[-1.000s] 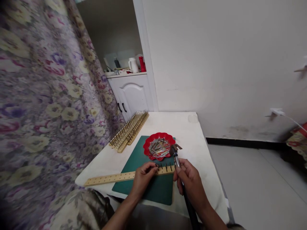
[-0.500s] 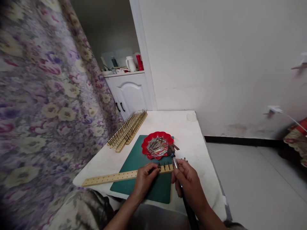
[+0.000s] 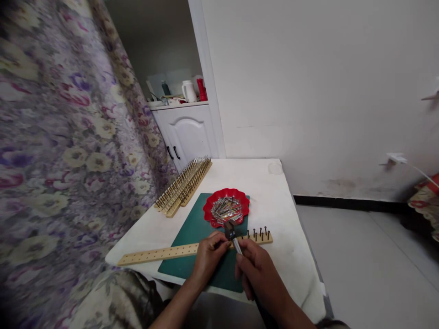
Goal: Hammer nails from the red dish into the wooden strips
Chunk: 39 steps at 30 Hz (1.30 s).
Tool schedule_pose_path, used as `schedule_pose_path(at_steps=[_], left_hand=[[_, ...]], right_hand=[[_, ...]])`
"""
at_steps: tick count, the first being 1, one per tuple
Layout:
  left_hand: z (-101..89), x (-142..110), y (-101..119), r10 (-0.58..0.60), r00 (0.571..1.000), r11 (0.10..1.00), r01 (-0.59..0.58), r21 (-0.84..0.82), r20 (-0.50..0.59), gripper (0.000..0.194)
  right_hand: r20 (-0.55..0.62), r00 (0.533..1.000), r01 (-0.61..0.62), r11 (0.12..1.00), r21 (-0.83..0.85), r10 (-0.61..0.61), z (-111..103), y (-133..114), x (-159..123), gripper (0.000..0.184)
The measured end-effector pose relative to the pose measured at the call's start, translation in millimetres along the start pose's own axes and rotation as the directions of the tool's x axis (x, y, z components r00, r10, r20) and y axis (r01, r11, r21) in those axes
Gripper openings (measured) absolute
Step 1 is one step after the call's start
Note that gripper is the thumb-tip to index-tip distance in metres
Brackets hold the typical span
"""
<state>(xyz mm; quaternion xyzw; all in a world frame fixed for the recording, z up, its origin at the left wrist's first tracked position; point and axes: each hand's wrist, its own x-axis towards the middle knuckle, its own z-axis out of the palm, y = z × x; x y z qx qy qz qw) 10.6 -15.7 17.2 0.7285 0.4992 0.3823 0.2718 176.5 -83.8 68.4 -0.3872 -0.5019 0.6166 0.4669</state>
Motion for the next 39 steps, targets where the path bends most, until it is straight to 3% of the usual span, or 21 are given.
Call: schedule_pose_path(at_steps=[16, 24, 27, 30, 35, 39], left_hand=[[-1.8, 1.0, 1.9, 0.013, 1.0, 1.0, -0.013, -0.003, 0.018, 0.016], [-19.1, 3.5, 6.1, 0.059, 0.998, 0.998, -0.059, -0.007, 0.023, 0.013], [-29.6, 22.3, 10.7, 0.106, 0.994, 0.993, -0.105, 0.058, -0.007, 0.013], [-31.5, 56.2, 11.9, 0.146, 0.989, 0.976, -0.149, 0.16, 0.027, 0.012], [-13.4, 113.4, 4.3, 0.051, 0.984, 0.904, -0.118, 0.411, 0.172, 0.013], [2.1, 133.5, -2.9, -0.024, 0.98, 0.881, -0.073, 0.467, 0.197, 0.011]], right_hand=[[-0.014, 0.999, -0.043, 0.995, -0.087, 0.042, 4.1, -0.7, -1.6, 0.028], [-0.154, 0.986, 0.056, 0.998, -0.004, -0.056, -12.9, -9.4, -0.4, 0.028], [-0.19, 0.978, 0.087, 0.996, 0.011, -0.084, -18.6, -11.8, 2.2, 0.027], [-0.194, 0.977, 0.097, 0.995, 0.013, -0.093, -20.2, -13.3, 3.6, 0.026], [-0.191, 0.978, 0.089, 0.996, 0.02, -0.083, -17.9, -13.3, 4.7, 0.027], [-0.198, 0.978, 0.072, 0.997, 0.029, -0.064, -18.1, -13.5, 6.4, 0.03]])
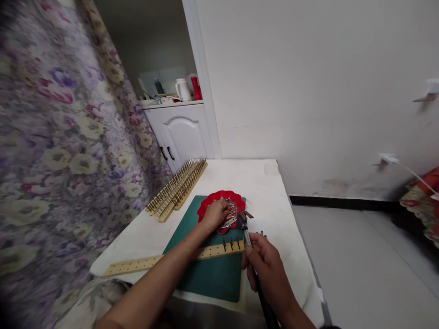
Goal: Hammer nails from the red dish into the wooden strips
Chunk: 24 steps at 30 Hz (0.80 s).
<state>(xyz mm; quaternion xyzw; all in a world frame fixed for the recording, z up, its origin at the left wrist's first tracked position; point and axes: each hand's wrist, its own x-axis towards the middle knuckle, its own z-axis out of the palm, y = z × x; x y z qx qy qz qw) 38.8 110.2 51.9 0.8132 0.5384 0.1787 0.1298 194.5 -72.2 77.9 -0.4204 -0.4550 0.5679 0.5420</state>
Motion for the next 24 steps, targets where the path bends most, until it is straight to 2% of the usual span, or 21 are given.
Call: schedule_pose_path(at_steps=[5, 11, 14, 18, 21, 24], left_hand=[[7.8, 6.0, -1.5, -0.064, 0.998, 0.997, 0.063, 0.041, 0.025, 0.009], [10.0, 5.2, -3.8, -0.048, 0.999, 0.998, 0.047, 0.036, 0.008, 0.011], [4.5, 1.4, -3.9, -0.018, 1.0, 1.0, 0.018, -0.004, -0.024, 0.01], [-12.0, -11.6, -4.5, 0.015, 0.995, 0.998, -0.021, -0.061, -0.103, 0.009], [-25.2, -32.8, -7.1, 0.018, 0.976, 0.977, -0.062, -0.202, -0.215, 0.01], [-30.2, -64.9, -10.6, -0.08, 0.953, 0.892, -0.062, -0.447, -0.291, 0.009]], right_hand=[[-0.007, 1.0, 0.005, 1.0, 0.014, -0.005, -1.8, -2.1, 1.3, 0.028], [-0.004, 1.0, 0.023, 1.0, 0.004, -0.023, -2.3, -0.6, 1.0, 0.027], [-0.006, 1.0, 0.026, 1.0, -0.007, -0.026, -2.5, 1.0, 1.6, 0.028], [-0.014, 0.999, 0.03, 0.999, -0.015, -0.03, -1.8, 2.8, 3.4, 0.028], [-0.002, 0.999, 0.032, 0.999, -0.009, -0.032, 0.2, 4.5, 4.4, 0.029], [0.006, 0.999, 0.034, 0.999, -0.008, -0.034, 3.0, 7.2, 4.0, 0.03]])
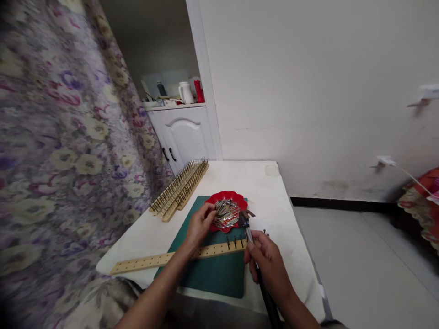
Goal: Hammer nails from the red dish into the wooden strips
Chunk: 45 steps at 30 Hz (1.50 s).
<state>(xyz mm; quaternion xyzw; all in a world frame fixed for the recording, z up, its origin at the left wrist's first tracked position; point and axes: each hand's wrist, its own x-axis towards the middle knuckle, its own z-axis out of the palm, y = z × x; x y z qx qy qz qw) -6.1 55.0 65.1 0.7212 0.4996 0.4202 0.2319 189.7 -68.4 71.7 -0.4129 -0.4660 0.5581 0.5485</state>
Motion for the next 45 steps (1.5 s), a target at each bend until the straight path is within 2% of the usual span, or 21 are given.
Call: schedule_pose_path(at_steps=[2, 4, 6, 9, 17, 27, 33, 38, 45], left_hand=[[-4.8, -23.0, -1.4, -0.098, 0.995, 0.982, 0.1, -0.163, 0.019, 0.012], [-4.6, -44.4, -3.8, -0.173, 0.98, 0.943, 0.192, -0.272, 0.095, 0.016], [-0.8, -60.2, -6.4, -0.201, 0.974, 0.934, 0.222, -0.28, 0.103, 0.017], [7.0, -70.9, -9.9, -0.189, 0.979, 0.956, 0.202, -0.213, 0.081, 0.016], [14.4, -70.5, -11.2, -0.213, 0.971, 0.964, 0.227, -0.135, 0.112, 0.015], [14.1, -72.2, -6.9, -0.074, 0.996, 0.991, 0.079, -0.106, 0.055, 0.012], [14.9, -73.0, -7.9, -0.062, 0.997, 0.992, 0.067, -0.109, 0.049, 0.011], [15.9, -74.4, -11.4, -0.045, 0.998, 0.995, 0.05, -0.09, 0.052, 0.013], [17.1, -75.7, -12.2, -0.034, 0.998, 0.992, 0.04, -0.118, 0.056, 0.015]], right_hand=[[0.004, 1.0, 0.004, 1.0, -0.002, -0.004, 2.0, 2.1, -0.7, 0.03], [0.009, 1.0, 0.008, 1.0, 0.0, -0.008, 4.0, 3.9, -1.3, 0.029], [0.018, 1.0, 0.005, 1.0, 0.008, -0.005, 5.6, 5.3, -1.5, 0.028], [0.028, 1.0, -0.005, 1.0, 0.019, 0.005, 7.1, 6.5, -1.7, 0.028], [0.055, 0.998, -0.023, 1.0, 0.018, 0.022, 8.8, 8.7, -4.6, 0.032], [0.088, 0.995, -0.048, 0.999, 0.013, 0.047, 13.1, 12.7, -5.7, 0.031], [0.156, 0.983, -0.107, 0.994, 0.028, 0.102, 25.6, 19.7, -6.3, 0.029], [0.165, 0.982, -0.093, 0.996, -0.009, 0.093, 35.5, 21.3, -4.4, 0.027], [0.18, 0.977, -0.102, 0.991, -0.083, 0.115, 38.3, 24.6, -4.5, 0.027]])
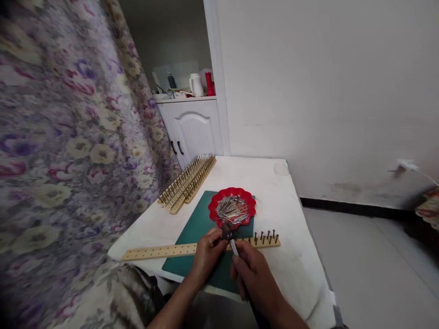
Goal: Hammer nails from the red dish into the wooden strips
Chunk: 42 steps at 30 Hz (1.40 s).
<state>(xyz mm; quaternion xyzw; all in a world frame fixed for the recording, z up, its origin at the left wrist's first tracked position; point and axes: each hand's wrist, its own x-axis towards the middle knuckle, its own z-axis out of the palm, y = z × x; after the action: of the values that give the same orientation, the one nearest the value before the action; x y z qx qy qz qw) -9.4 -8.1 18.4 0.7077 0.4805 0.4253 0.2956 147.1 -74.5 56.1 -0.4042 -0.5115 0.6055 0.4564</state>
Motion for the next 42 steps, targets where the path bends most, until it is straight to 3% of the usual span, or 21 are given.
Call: schedule_pose_path(at_steps=[16, 26, 29, 32, 36, 42], left_hand=[[-1.3, 0.2, 0.8, -0.019, 1.0, 1.0, 0.019, 0.02, 0.004, 0.016], [-20.5, 5.9, 5.5, -0.003, 0.999, 0.998, 0.001, 0.064, 0.032, 0.014], [-28.3, 23.1, 8.0, 0.015, 1.0, 0.992, -0.017, 0.126, 0.017, 0.014], [-24.5, 55.1, 9.8, 0.024, 0.999, 0.97, -0.035, 0.242, 0.048, 0.012], [-0.9, 107.5, 7.7, -0.071, 0.992, 0.88, 0.015, 0.475, 0.102, 0.011], [29.7, 155.8, -8.2, -0.143, 0.988, 0.836, 0.091, 0.541, 0.055, 0.007]], right_hand=[[-0.003, 1.0, -0.014, 1.0, 0.015, 0.014, 2.0, 1.6, -0.8, 0.026], [-0.168, 0.983, 0.087, 0.991, 0.1, -0.069, -24.2, -13.2, -2.3, 0.029], [-0.213, 0.972, 0.126, 0.985, 0.118, -0.099, -32.6, -16.6, -1.0, 0.028], [-0.235, 0.967, 0.134, 0.983, 0.123, -0.103, -36.7, -16.6, 0.5, 0.028], [-0.224, 0.969, 0.136, 0.982, 0.133, -0.103, -36.8, -15.9, 1.3, 0.029], [-0.209, 0.973, 0.129, 0.981, 0.145, -0.097, -37.9, -19.6, 1.3, 0.029]])
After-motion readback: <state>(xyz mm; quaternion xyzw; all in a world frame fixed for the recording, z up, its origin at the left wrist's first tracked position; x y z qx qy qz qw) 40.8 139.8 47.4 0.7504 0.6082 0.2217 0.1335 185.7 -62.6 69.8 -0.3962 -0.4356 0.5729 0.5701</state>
